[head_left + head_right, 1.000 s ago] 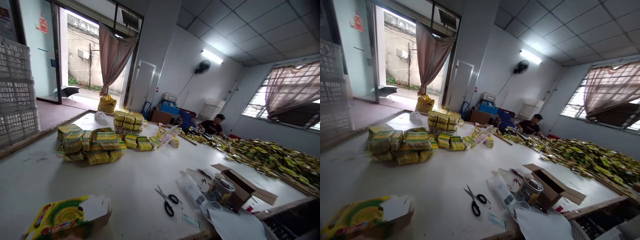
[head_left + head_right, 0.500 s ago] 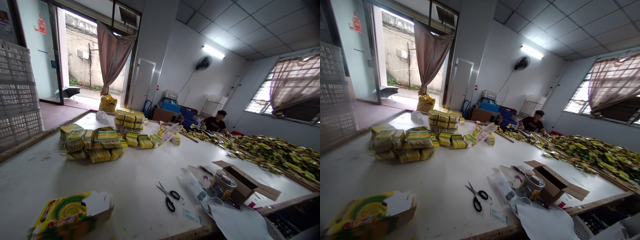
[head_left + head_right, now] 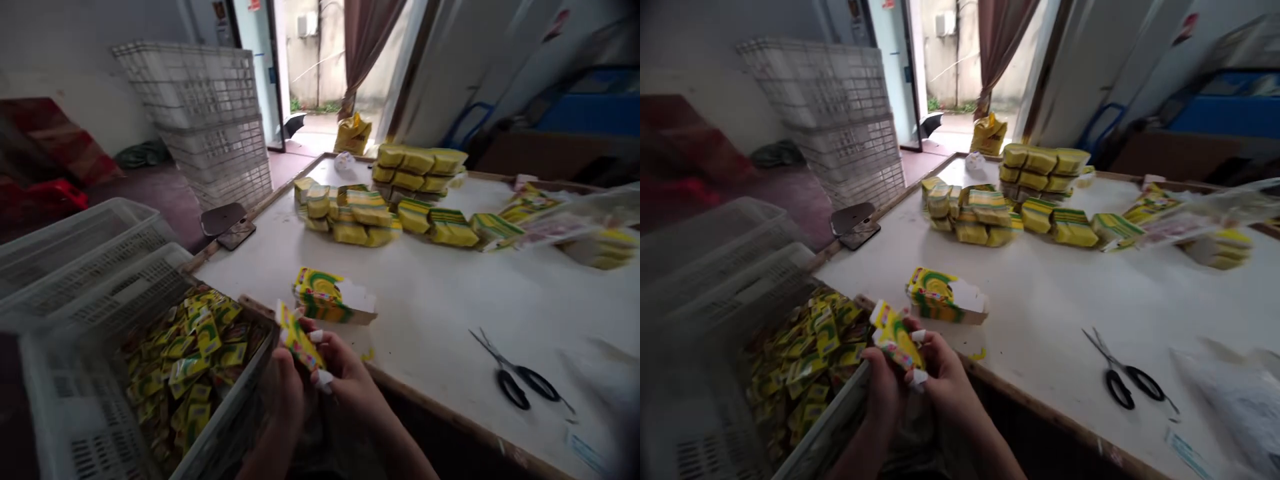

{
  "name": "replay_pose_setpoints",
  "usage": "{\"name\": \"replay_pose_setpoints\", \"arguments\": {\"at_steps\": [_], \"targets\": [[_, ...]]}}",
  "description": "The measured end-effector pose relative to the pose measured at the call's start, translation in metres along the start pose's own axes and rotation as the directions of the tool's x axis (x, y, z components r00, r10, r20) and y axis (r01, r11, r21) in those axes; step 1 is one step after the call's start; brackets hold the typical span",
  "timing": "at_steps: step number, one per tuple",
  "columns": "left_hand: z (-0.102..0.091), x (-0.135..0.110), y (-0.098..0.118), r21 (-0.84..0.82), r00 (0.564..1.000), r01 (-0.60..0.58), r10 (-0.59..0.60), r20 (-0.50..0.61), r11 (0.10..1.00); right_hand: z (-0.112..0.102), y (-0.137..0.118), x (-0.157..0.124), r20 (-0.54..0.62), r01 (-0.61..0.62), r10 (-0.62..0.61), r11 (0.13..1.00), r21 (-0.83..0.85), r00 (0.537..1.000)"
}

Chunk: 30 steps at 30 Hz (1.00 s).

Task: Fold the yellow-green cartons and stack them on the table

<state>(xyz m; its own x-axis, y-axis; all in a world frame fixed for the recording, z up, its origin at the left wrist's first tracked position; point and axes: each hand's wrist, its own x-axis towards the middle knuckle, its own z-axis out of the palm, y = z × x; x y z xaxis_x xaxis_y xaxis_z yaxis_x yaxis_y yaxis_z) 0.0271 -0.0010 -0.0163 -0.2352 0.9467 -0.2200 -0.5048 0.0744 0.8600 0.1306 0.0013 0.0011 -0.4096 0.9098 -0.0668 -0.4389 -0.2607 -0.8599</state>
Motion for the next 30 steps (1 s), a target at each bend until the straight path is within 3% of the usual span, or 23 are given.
{"name": "replay_pose_setpoints", "arguments": {"at_steps": [3,6,15,25,28,30], "targets": [[0.013,-0.002,0.005,-0.097,0.997,0.036,-0.03,0.065,0.995,-0.01,-0.009,-0.001,-0.033,-0.022,0.021,1.0,-0.01,0.999],[0.012,-0.002,0.006,-0.03,0.994,0.042,-0.038,0.099,0.999,-0.015,-0.01,-0.003,-0.063,-0.02,0.019,0.999,-0.026,0.998],[0.005,-0.002,0.0,0.099,0.998,0.051,-0.054,0.024,0.994,-0.024,-0.001,-0.014,-0.193,-0.012,0.014,1.0,0.012,0.981],[-0.002,0.008,0.019,0.053,0.998,0.011,-0.014,0.06,0.999,-0.032,-0.012,-0.021,-0.134,-0.02,-0.004,0.983,-0.181,0.991],[-0.013,0.012,0.031,0.044,0.961,0.098,-0.106,0.254,0.994,-0.035,-0.033,-0.029,-0.093,0.031,-0.083,0.886,-0.463,0.992],[-0.02,0.015,0.044,0.118,0.895,0.154,-0.189,0.404,0.981,-0.037,-0.051,-0.035,0.036,0.116,-0.129,0.688,-0.717,0.991]]}}
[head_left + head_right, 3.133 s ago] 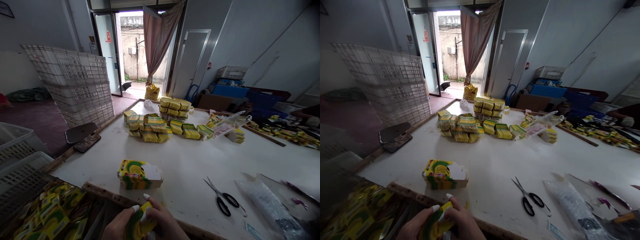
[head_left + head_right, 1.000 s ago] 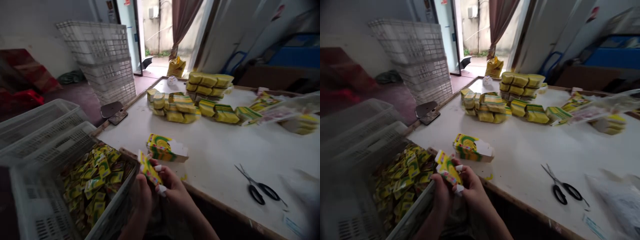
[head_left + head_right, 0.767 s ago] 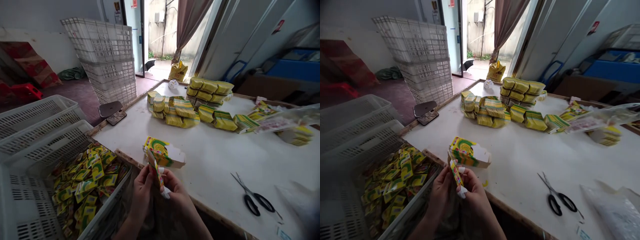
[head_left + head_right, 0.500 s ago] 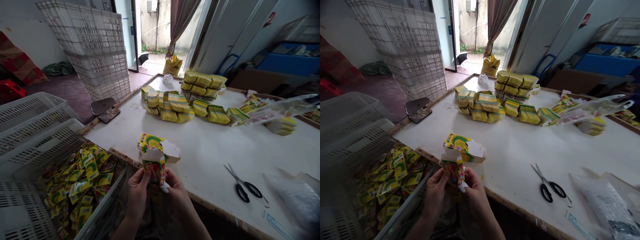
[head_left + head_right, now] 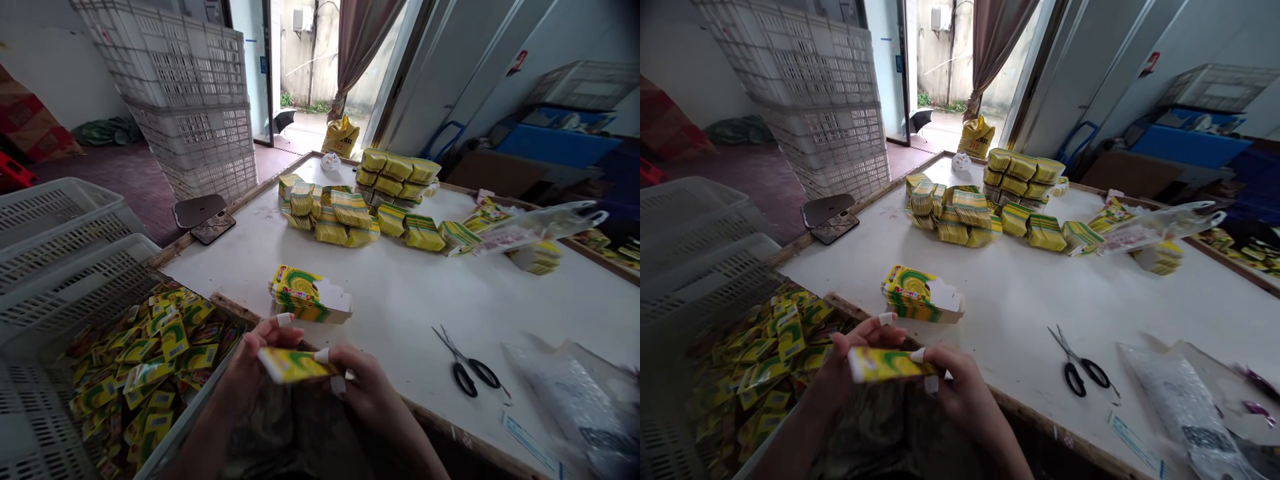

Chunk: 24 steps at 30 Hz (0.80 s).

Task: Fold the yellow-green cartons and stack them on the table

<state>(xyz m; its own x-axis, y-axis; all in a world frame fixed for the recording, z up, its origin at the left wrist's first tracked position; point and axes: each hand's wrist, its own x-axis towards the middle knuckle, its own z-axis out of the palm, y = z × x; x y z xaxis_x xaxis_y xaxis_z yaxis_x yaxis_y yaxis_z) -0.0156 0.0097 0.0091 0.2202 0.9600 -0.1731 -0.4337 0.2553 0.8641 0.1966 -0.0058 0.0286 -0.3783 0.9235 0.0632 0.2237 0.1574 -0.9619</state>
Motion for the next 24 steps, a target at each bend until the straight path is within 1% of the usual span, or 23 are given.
{"name": "replay_pose_setpoints", "arguments": {"at_steps": [1,2,3,4,5,6,7,8,9,10,11,13,14,16,17,18,19,21,22,24], "targets": [[-0.002,-0.002,0.006,0.074,0.996,0.033,-0.04,0.084,0.997,-0.006,-0.007,-0.001,0.062,0.081,-0.072,0.986,-0.148,0.995],[-0.002,-0.003,0.011,0.185,0.983,0.051,-0.082,0.162,0.981,-0.011,-0.014,-0.002,0.128,0.163,-0.132,0.947,-0.276,0.983],[0.0,-0.005,0.015,0.322,0.966,0.044,-0.122,0.228,0.946,-0.014,-0.021,-0.002,0.188,0.238,-0.177,0.896,-0.376,0.966],[0.004,-0.006,0.018,0.459,0.947,0.015,-0.16,0.278,0.889,-0.016,-0.026,-0.001,0.235,0.298,-0.211,0.841,-0.451,0.949],[0.009,-0.007,0.018,0.571,0.935,-0.022,-0.186,0.303,0.821,-0.017,-0.031,-0.001,0.265,0.342,-0.234,0.79,-0.509,0.935],[0.015,-0.008,0.017,0.65,0.935,-0.048,-0.195,0.297,0.758,-0.016,-0.033,0.0,0.277,0.373,-0.258,0.745,-0.553,0.926],[0.022,-0.008,0.015,0.698,0.946,-0.064,-0.179,0.27,0.713,-0.015,-0.034,0.001,0.264,0.391,-0.289,0.709,-0.587,0.92],[0.029,-0.008,0.011,0.72,0.965,-0.072,-0.134,0.225,0.69,-0.014,-0.032,0.001,0.22,0.397,-0.335,0.679,-0.618,0.916],[0.035,-0.008,0.007,0.728,0.983,-0.072,-0.076,0.169,0.682,-0.012,-0.029,0.001,0.151,0.39,-0.391,0.656,-0.647,0.908],[0.04,-0.008,0.003,0.73,0.995,-0.069,-0.009,0.102,0.68,-0.01,-0.025,0.001,0.065,0.37,-0.446,0.642,-0.671,0.892],[0.044,-0.008,-0.001,0.735,0.997,-0.069,0.061,0.038,0.675,-0.006,-0.019,0.001,-0.029,0.347,-0.501,0.639,-0.687,0.865],[0.049,-0.008,-0.008,0.744,0.983,-0.069,0.174,-0.065,0.665,0.004,-0.007,-0.001,-0.208,0.303,-0.576,0.663,-0.685,0.791],[0.05,-0.008,-0.011,0.743,0.972,-0.068,0.211,-0.099,0.666,0.01,-0.001,-0.002,-0.287,0.289,-0.595,0.686,-0.667,0.751],[0.052,-0.007,-0.016,0.731,0.957,-0.069,0.251,-0.143,0.679,0.025,0.009,-0.003,-0.426,0.258,-0.59,0.744,-0.616,0.685],[0.052,-0.006,-0.018,0.727,0.951,-0.071,0.267,-0.158,0.683,0.032,0.013,-0.004,-0.479,0.247,-0.566,0.779,-0.576,0.67],[0.052,-0.005,-0.02,0.728,0.943,-0.075,0.286,-0.17,0.681,0.038,0.017,-0.005,-0.522,0.241,-0.523,0.823,-0.514,0.674],[0.052,-0.004,-0.022,0.738,0.933,-0.083,0.313,-0.179,0.67,0.043,0.019,-0.006,-0.55,0.242,-0.465,0.87,-0.43,0.694],[0.049,-0.001,-0.025,0.783,0.909,-0.103,0.378,-0.176,0.614,0.046,0.021,-0.008,-0.561,0.235,-0.317,0.948,-0.215,0.764],[0.047,0.0,-0.026,0.813,0.897,-0.113,0.41,-0.163,0.571,0.044,0.02,-0.008,-0.559,0.217,-0.243,0.97,-0.113,0.793],[0.042,0.001,-0.029,0.87,0.875,-0.154,0.474,-0.1,0.468,0.032,0.015,-0.006,-0.563,0.155,-0.115,0.988,0.024,0.818]]}}
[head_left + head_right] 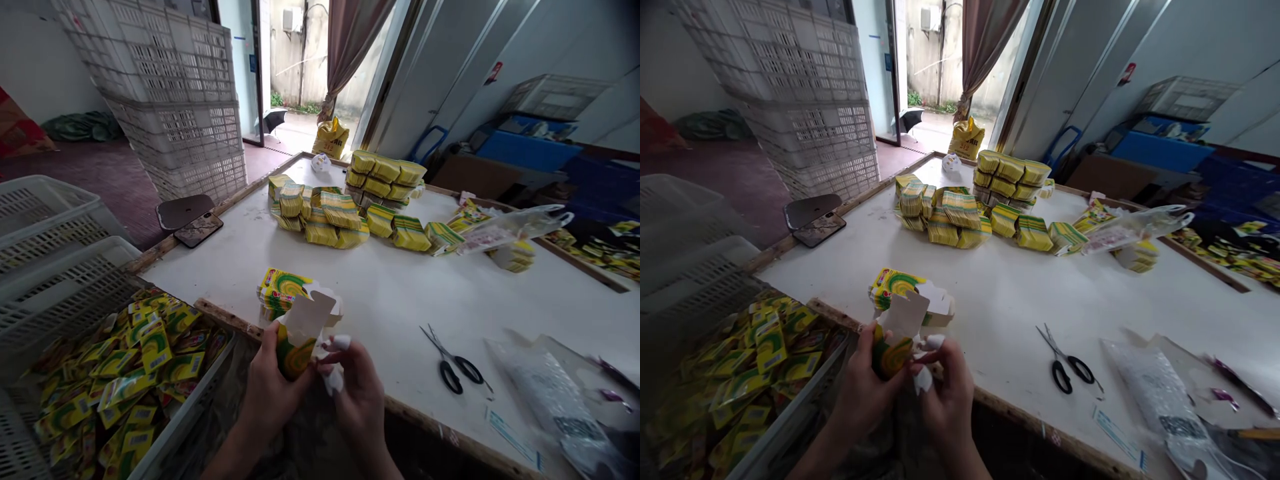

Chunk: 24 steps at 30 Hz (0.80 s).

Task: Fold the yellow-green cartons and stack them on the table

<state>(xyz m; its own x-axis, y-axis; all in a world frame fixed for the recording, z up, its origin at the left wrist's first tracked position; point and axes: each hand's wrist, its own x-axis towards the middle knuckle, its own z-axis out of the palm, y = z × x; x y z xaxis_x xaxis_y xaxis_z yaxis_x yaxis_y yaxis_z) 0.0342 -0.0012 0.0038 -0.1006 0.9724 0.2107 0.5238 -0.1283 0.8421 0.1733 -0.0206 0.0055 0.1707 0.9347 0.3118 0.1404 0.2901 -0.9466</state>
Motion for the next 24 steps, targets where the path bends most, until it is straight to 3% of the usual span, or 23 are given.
{"name": "replay_pose_setpoints", "arguments": {"at_steps": [2,4,7,8,10,12,13,14,16,20,22,24], "targets": [[-0.001,0.0,-0.006,0.061,0.992,-0.127,0.127,0.004,0.99,-0.011,-0.008,0.015,0.003,-0.091,0.091,0.996,0.004,0.996],[-0.002,-0.001,-0.011,0.075,0.966,-0.259,0.257,0.034,0.963,-0.019,-0.015,0.031,0.087,-0.154,0.155,0.988,-0.016,0.984],[-0.002,-0.004,-0.014,0.054,0.926,-0.376,0.373,0.058,0.925,-0.02,-0.02,0.045,0.216,-0.345,0.313,0.929,0.13,0.925],[-0.001,-0.005,-0.015,0.048,0.916,-0.399,0.397,0.047,0.916,-0.016,-0.019,0.045,0.262,-0.456,0.395,0.858,0.237,0.881],[0.002,-0.008,-0.017,0.055,0.904,-0.428,0.428,0.011,0.902,-0.007,-0.014,0.041,0.395,-0.669,0.54,0.609,0.426,0.743],[0.004,-0.01,-0.018,0.091,0.895,-0.442,0.445,-0.021,0.893,0.001,-0.007,0.033,0.527,-0.788,0.594,0.366,0.495,0.608],[0.005,-0.01,-0.018,0.112,0.891,-0.449,0.454,-0.027,0.887,0.003,-0.003,0.029,0.561,-0.807,0.596,0.304,0.506,0.575],[0.005,-0.01,-0.019,0.131,0.886,-0.457,0.463,-0.018,0.88,0.004,0.001,0.026,0.564,-0.803,0.591,0.286,0.522,0.577],[0.004,-0.008,-0.019,0.181,0.871,-0.484,0.491,0.01,0.856,-0.001,0.006,0.024,0.505,-0.754,0.579,0.346,0.559,0.64],[-0.005,0.003,-0.016,0.362,0.806,-0.566,0.589,0.054,0.741,-0.021,0.006,0.03,0.394,-0.631,0.493,0.633,0.449,0.775],[-0.01,0.01,-0.013,0.423,0.755,-0.621,0.649,0.095,0.66,-0.027,0.003,0.034,0.377,-0.572,0.451,0.752,0.327,0.809],[-0.013,0.016,-0.01,0.451,0.704,-0.672,0.696,0.144,0.587,-0.026,0.001,0.036,0.358,-0.54,0.442,0.805,0.247,0.822]]}}
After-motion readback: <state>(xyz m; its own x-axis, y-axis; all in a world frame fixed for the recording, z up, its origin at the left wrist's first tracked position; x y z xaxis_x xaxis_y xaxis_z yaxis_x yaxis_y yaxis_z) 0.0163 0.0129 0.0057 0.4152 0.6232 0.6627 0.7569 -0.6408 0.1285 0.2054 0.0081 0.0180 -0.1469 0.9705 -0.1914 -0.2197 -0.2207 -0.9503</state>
